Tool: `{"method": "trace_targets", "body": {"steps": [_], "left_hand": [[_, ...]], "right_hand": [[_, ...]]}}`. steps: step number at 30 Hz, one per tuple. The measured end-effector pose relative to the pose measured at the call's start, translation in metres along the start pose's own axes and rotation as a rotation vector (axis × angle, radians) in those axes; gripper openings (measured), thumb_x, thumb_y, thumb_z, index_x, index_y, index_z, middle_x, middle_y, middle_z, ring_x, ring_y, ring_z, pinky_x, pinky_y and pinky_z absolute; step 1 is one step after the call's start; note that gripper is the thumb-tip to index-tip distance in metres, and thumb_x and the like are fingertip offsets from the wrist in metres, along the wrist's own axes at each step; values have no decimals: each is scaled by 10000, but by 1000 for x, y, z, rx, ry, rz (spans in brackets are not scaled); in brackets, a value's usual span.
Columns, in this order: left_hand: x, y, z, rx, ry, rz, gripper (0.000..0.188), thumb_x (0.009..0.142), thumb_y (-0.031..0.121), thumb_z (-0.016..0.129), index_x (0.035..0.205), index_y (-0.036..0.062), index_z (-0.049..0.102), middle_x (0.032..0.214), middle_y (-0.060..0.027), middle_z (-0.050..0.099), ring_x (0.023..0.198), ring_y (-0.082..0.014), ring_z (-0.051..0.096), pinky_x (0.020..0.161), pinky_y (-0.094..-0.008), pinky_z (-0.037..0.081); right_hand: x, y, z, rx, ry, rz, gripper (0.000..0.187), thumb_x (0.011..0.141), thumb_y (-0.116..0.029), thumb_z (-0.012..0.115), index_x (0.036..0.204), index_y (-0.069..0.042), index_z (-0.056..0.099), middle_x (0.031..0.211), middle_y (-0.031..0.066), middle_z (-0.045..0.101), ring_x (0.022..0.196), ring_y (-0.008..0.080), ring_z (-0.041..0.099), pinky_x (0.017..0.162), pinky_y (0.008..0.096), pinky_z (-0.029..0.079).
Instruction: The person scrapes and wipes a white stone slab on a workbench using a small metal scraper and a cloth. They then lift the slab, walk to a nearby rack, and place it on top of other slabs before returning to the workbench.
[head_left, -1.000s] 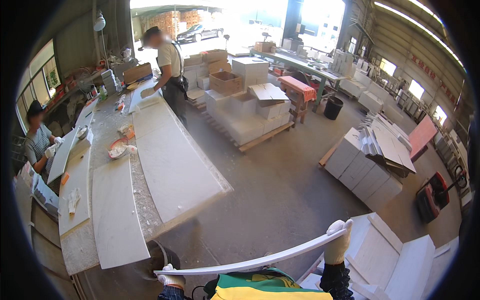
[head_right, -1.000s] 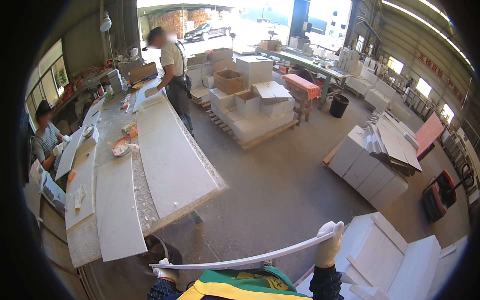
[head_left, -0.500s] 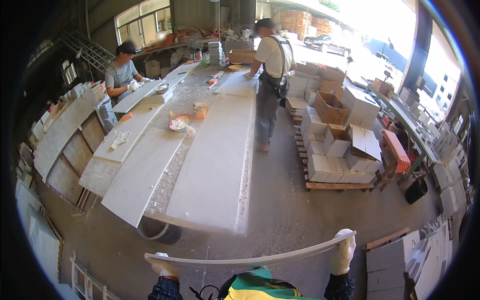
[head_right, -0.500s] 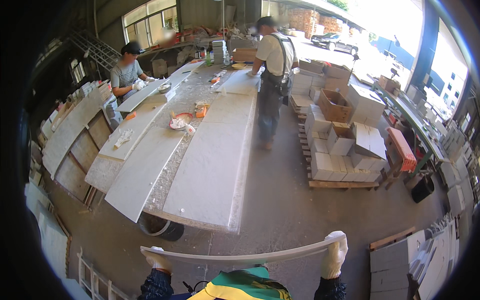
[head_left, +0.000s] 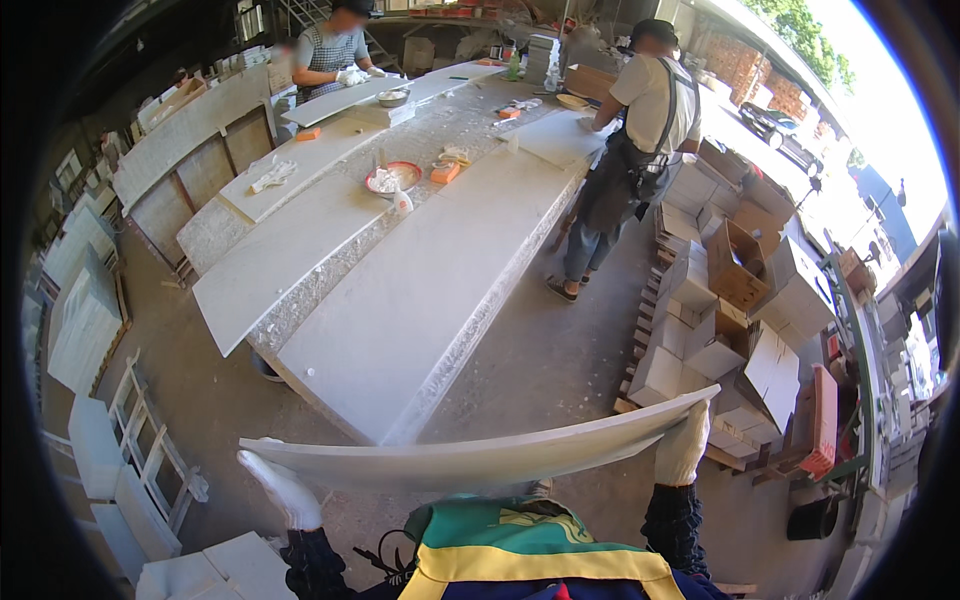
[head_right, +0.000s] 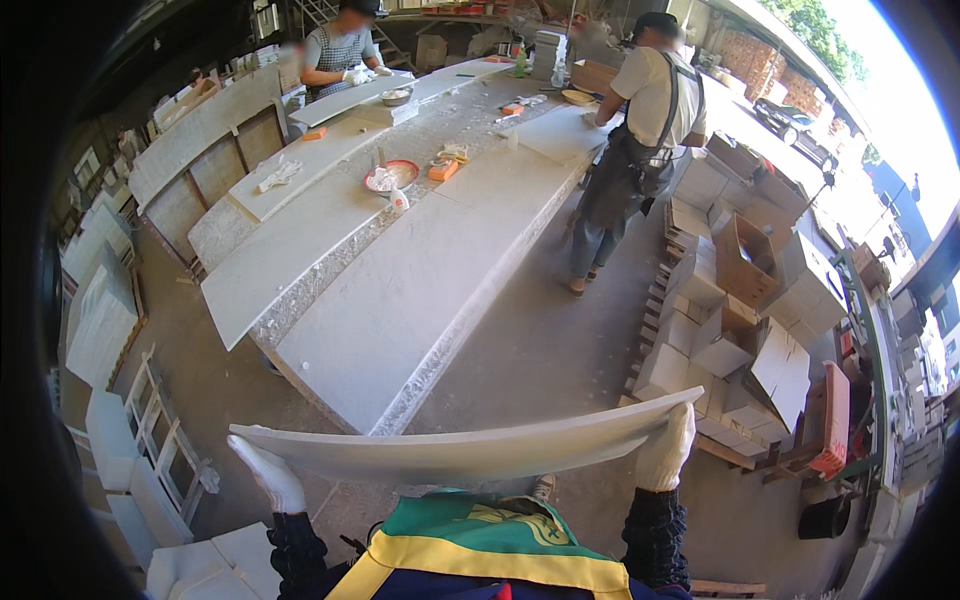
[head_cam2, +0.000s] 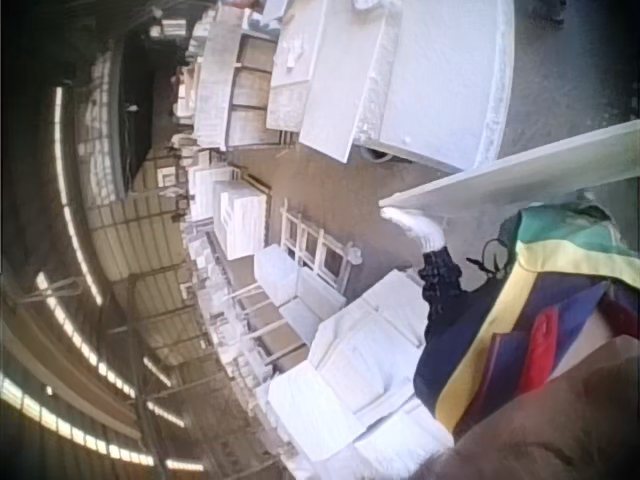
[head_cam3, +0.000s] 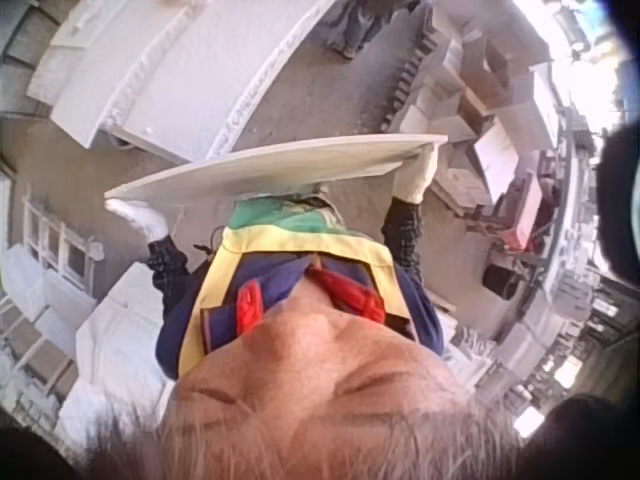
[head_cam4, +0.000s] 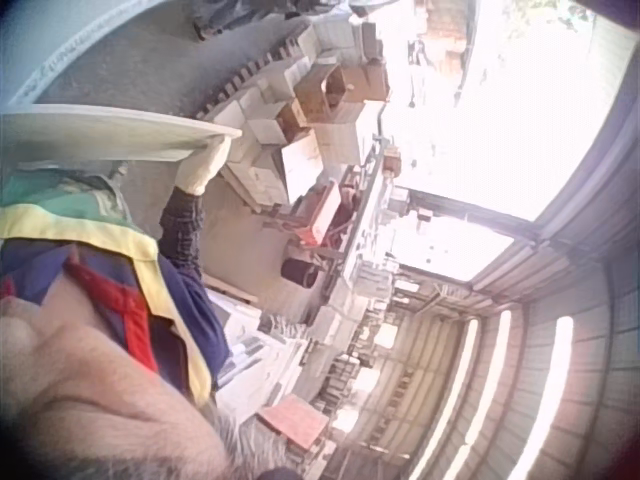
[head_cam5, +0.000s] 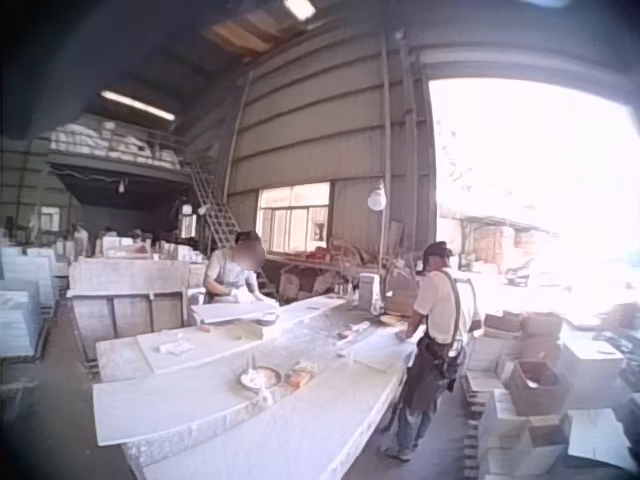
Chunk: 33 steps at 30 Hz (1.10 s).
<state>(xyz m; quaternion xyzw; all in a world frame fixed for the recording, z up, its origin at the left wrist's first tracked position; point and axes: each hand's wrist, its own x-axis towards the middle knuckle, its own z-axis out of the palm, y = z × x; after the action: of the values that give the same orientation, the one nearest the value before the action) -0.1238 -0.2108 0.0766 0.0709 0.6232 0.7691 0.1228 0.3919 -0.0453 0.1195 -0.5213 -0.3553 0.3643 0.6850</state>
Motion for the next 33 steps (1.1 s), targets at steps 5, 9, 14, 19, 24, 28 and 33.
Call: {"method": "trace_targets", "body": {"steps": [5, 9, 14, 19, 24, 28, 33], "left_hand": [[-61, -4, 41, -15, 37, 95, 605, 1135, 592, 382, 1389, 69, 546, 1285, -72, 575, 1249, -211, 520, 1142, -373, 365], [-107, -17, 72, -18, 84, 135, 580, 1143, 528, 414, 1445, 45, 522, 1351, -90, 575, 1296, -226, 521, 1157, -392, 368], [-105, -38, 124, 8, 144, 160, 606, 1146, 499, 425, 1515, 21, 472, 1450, -117, 546, 1354, -241, 500, 1182, -412, 362], [-81, -48, 169, -21, 168, 6, 627, 1141, 470, 472, 1567, 13, 426, 1523, -129, 518, 1396, -254, 490, 1200, -408, 364], [-80, -38, 203, 78, 189, -24, 619, 1140, 465, 498, 1579, 35, 419, 1509, -101, 523, 1361, -227, 506, 1165, -386, 402], [-64, -33, 222, 270, 295, -95, 631, 1123, 520, 509, 1513, 24, 502, 1444, -106, 573, 1311, -211, 534, 1123, -362, 425], [-37, -36, 245, 305, 306, -134, 655, 1106, 559, 517, 1442, 2, 593, 1358, -104, 648, 1209, -198, 602, 1070, -332, 462]], "right_hand": [[107, 29, -14, 216, -123, 139, 433, 1071, -478, 623, 1207, -67, 630, 1081, 24, 636, 1000, 147, 574, 899, 339, 481], [182, 49, -4, 148, -186, 133, 404, 1078, -444, 624, 1193, -57, 632, 1069, 19, 635, 994, 133, 560, 901, 327, 476], [256, 70, 47, 53, -304, 136, 378, 1102, -418, 572, 1160, -51, 645, 1052, 16, 635, 991, 119, 552, 894, 313, 468], [310, 93, 124, -72, -356, 195, 405, 1109, -415, 552, 1165, -33, 673, 1075, 18, 659, 991, 119, 574, 902, 316, 471], [365, 113, 212, -158, -478, 256, 468, 1118, -451, 538, 1190, -13, 688, 1051, 37, 675, 964, 120, 596, 885, 303, 482], [396, 135, 291, -227, -647, 271, 492, 1099, -478, 582, 1093, -4, 717, 984, 23, 643, 921, 105, 550, 854, 292, 473], [427, 177, 378, -124, -807, 481, 433, 1055, -432, 690, 1195, -24, 734, 1075, -14, 659, 984, 90, 565, 896, 274, 477]]}}
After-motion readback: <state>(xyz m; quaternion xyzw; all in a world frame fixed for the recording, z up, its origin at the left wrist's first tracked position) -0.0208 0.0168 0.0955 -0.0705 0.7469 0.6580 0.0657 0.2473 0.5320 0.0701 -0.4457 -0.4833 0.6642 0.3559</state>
